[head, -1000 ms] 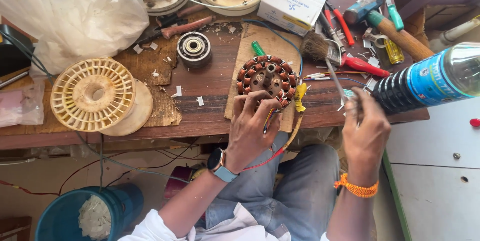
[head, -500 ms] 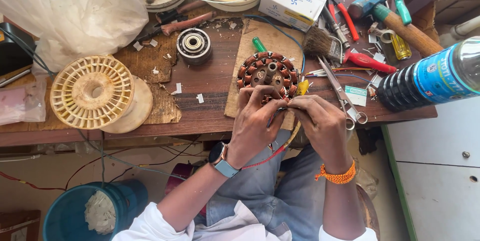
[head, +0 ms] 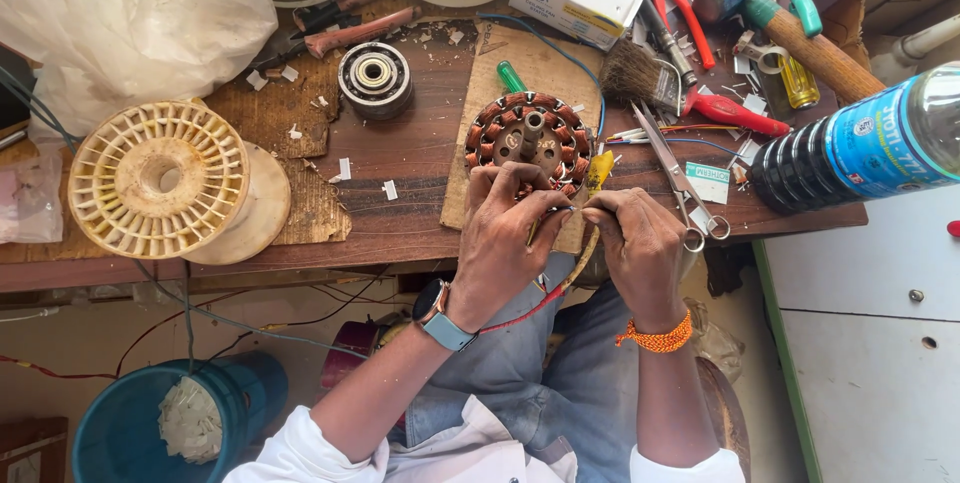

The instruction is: The person repairs an electric motor stator by stripping wire insulation, twisting conductors, and securing connections with heat-shrink tubing. They use pliers and scissors to cut and prepare wires, then apply heat to shrink the tubing around the joints.

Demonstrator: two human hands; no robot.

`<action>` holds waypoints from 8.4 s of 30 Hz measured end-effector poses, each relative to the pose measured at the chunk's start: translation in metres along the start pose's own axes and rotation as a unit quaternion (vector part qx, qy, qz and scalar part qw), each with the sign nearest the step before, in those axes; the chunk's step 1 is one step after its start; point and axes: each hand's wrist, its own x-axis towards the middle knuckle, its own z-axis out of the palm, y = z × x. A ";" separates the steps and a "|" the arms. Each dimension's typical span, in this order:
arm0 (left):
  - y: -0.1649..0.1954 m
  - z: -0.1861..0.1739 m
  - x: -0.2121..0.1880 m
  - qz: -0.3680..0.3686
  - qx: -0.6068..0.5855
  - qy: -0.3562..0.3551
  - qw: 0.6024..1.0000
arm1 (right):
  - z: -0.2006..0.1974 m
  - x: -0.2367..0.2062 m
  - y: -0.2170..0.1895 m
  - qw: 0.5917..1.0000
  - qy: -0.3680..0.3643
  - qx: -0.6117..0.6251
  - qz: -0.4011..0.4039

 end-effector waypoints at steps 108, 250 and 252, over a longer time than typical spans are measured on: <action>0.005 0.003 0.007 0.102 0.003 -0.005 0.995 | -0.074 -0.057 0.016 0.960 0.064 -0.052 0.267; 0.010 0.019 0.011 0.026 0.126 0.055 0.990 | 0.002 -0.024 0.006 0.924 0.059 0.186 0.329; 0.009 0.019 0.011 0.028 0.129 0.056 0.990 | 0.001 -0.024 0.005 0.922 0.055 0.198 0.329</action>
